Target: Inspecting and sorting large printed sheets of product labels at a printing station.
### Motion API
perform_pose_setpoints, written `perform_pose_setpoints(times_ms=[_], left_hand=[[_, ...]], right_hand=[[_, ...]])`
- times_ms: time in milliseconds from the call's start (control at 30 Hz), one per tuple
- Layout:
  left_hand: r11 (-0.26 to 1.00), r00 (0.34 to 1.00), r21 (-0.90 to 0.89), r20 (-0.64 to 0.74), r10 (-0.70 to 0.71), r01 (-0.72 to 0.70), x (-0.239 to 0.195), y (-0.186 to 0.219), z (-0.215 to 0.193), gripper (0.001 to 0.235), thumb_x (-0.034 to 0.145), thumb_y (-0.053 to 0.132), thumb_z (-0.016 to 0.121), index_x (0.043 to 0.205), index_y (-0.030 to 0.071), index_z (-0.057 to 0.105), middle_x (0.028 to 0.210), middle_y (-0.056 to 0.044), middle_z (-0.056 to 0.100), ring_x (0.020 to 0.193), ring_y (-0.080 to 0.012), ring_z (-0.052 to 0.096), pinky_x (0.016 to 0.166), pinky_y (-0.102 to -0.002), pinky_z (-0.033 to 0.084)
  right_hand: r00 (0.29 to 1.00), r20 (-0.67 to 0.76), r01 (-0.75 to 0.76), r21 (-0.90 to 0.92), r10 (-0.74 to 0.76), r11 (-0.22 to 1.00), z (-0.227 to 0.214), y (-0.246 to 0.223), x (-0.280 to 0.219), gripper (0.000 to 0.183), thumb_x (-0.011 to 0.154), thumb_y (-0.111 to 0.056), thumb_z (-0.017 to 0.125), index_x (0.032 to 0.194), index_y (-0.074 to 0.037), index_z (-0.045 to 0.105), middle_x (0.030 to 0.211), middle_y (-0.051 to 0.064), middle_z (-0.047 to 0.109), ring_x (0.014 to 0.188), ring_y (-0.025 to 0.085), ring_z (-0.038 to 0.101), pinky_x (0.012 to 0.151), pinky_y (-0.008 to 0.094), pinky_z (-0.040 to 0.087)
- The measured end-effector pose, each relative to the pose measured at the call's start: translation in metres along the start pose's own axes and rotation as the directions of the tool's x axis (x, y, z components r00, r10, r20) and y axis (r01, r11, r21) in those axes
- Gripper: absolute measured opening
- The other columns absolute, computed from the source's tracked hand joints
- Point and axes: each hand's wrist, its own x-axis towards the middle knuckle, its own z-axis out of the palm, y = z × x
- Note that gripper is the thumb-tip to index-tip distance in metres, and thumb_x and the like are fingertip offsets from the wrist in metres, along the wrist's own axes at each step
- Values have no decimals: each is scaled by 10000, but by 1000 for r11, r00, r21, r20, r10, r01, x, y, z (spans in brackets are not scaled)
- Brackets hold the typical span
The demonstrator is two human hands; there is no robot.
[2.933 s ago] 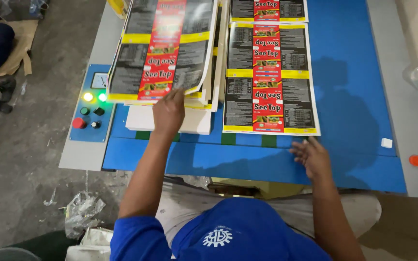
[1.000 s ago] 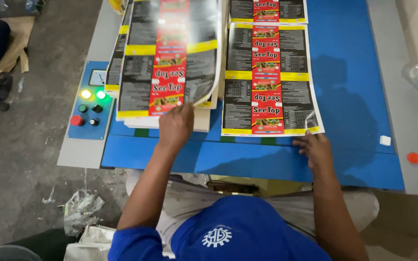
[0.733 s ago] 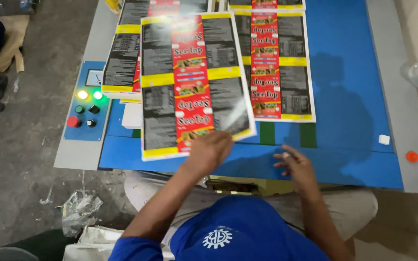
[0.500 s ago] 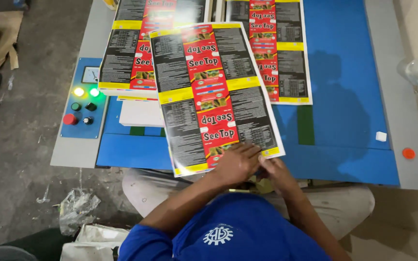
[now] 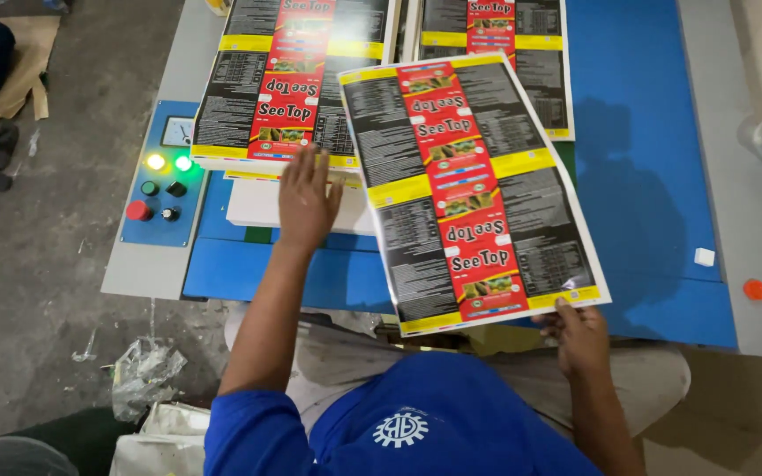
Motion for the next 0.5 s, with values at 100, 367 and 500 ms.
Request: perform_pose_setpoints(times_ms=[100, 367, 500], left_hand=[[998, 988, 60, 148, -39, 30, -6, -15, 10, 762, 970, 487, 661, 1468, -68, 501, 1554, -308, 461, 1459, -459, 382, 1180, -589, 234], [988, 987, 151, 155, -44, 20, -5, -10, 1, 597, 969, 426, 672, 1390, 8, 611, 1471, -192, 587, 1394, -349, 515, 1176, -585, 292], [986, 996, 155, 73, 42, -53, 2, -9, -9, 278, 978, 199, 674, 1192, 22, 698, 1251, -162, 730, 1188, -331, 674, 1069, -552, 421]], right_hand=[[999, -20, 34, 29, -34, 999, -12, 0, -7, 139, 1055, -135, 567, 1130, -30, 617, 967, 120, 727, 755, 190, 709, 570, 301, 514], [995, -94, 12, -31, -15, 999, -47, 2, -21, 161, 1065, -124, 545, 1175, -24, 605, 985, 112, 723, 773, 200, 706, 585, 312, 511], [990, -142, 20, -27, -23, 999, -59, 9, -27, 158, 1065, -106, 547, 1181, -15, 604, 997, 124, 722, 775, 212, 705, 596, 322, 517]])
